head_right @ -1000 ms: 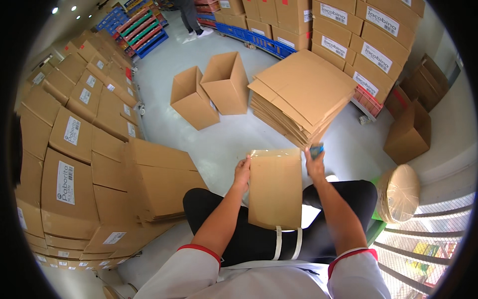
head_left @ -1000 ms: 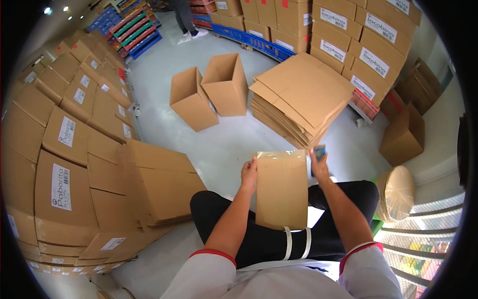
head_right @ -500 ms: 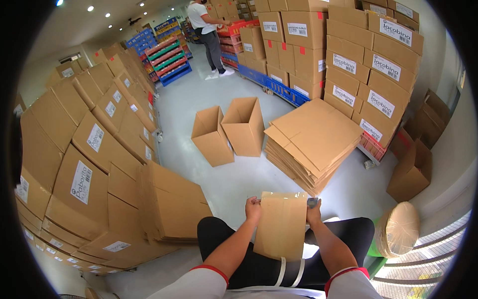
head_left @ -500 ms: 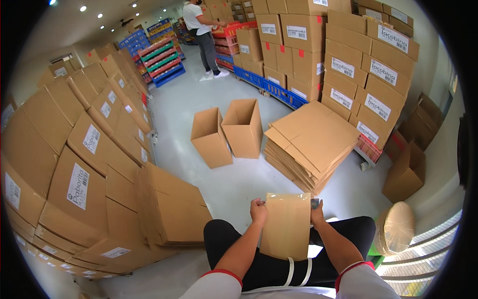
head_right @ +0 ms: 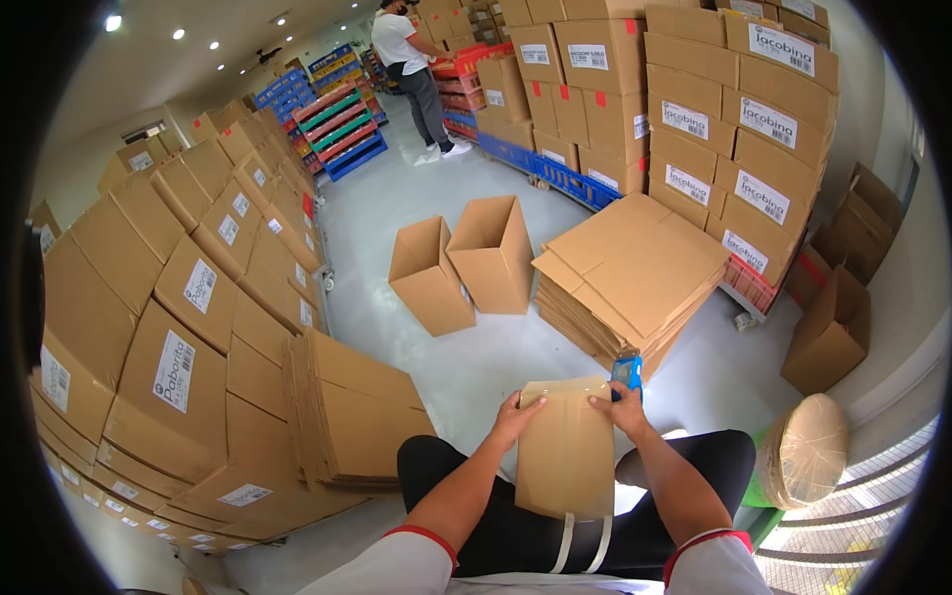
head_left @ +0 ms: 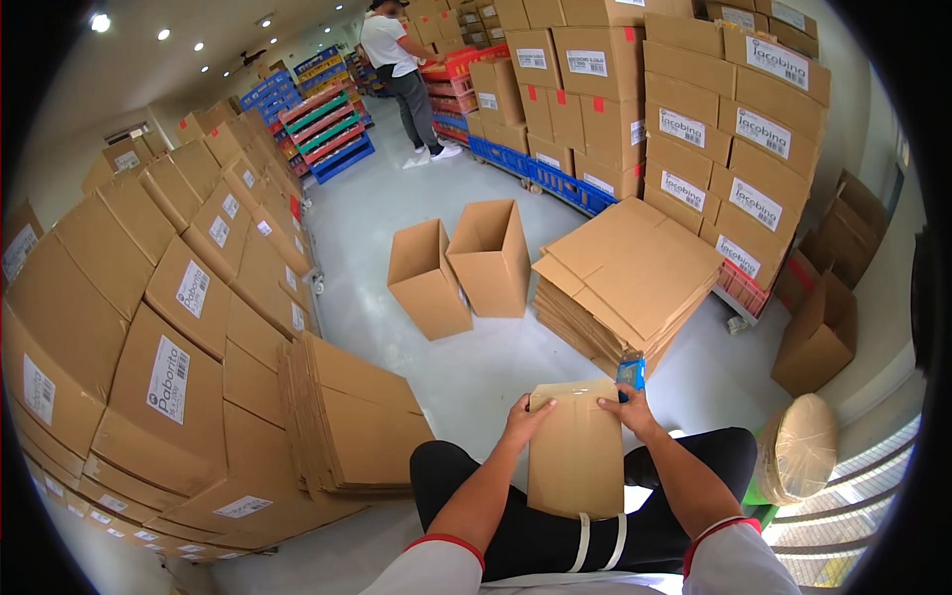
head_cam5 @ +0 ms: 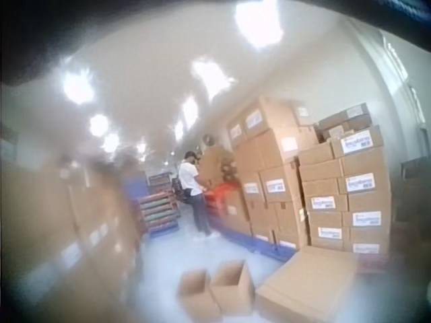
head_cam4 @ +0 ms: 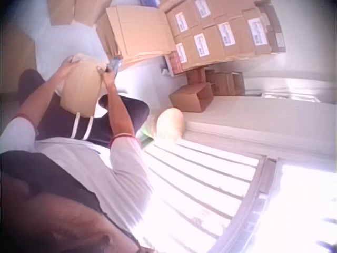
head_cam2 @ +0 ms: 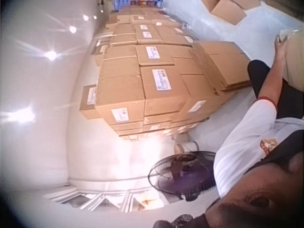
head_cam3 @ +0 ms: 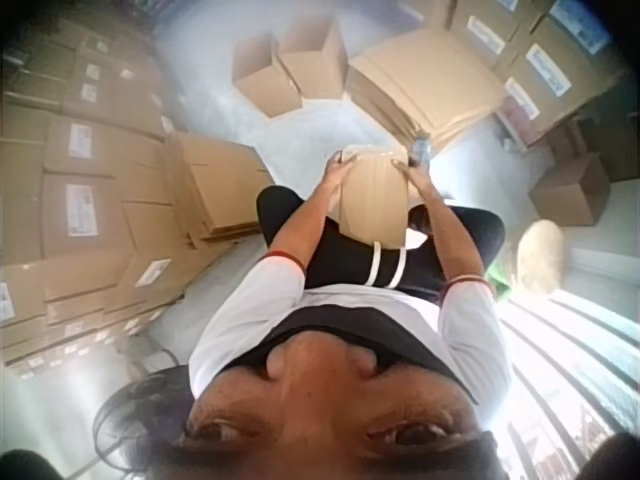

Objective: The person assembles cardboard boxes by hand and with a tape dispenser while sitting on the floor.

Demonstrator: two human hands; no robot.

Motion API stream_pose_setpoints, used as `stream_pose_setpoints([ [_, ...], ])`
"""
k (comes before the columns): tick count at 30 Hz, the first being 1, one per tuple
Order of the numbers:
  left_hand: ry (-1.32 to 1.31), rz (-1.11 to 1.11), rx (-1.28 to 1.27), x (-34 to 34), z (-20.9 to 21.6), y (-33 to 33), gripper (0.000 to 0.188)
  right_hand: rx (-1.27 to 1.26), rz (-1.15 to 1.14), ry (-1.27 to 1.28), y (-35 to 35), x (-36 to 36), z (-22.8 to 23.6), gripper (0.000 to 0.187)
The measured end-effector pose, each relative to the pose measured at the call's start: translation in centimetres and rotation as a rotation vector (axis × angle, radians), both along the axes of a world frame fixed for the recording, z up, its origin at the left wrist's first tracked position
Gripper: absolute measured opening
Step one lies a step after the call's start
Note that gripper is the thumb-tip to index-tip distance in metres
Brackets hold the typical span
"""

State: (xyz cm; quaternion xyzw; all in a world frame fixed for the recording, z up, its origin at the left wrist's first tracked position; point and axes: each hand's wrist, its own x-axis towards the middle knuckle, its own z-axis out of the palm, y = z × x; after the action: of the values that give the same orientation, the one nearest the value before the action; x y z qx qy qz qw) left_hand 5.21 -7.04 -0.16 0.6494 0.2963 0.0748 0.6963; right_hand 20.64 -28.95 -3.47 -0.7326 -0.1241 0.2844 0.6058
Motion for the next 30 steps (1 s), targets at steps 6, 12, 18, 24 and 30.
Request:
stream_pose_setpoints([
  [6,-0.087,0.029,-0.206,-1.5,-0.4,0.5,0.041,-0.136,0.052,-0.154,0.7,-0.3,2.2,0.056],
  [12,0.034,0.11,-0.379,-0.8,-0.1,0.8,0.028,-0.078,-0.067,0.116,1.9,-0.4,1.1,0.033],
  [18,0.222,0.391,-0.532,0.2,0.0,1.6,0.014,-0.54,-0.234,-0.063,6.3,-1.2,-0.3,0.041],
  [24,0.203,0.281,-0.254,-0.1,-5.1,1.5,0.047,-1.082,0.519,-0.78,4.1,5.9,-4.0,0.04],
  [30,0.192,-0.086,0.083,-3.0,0.1,-1.6,0.105,-0.321,-0.335,-0.188,2.9,6.3,6.1,0.069],
])
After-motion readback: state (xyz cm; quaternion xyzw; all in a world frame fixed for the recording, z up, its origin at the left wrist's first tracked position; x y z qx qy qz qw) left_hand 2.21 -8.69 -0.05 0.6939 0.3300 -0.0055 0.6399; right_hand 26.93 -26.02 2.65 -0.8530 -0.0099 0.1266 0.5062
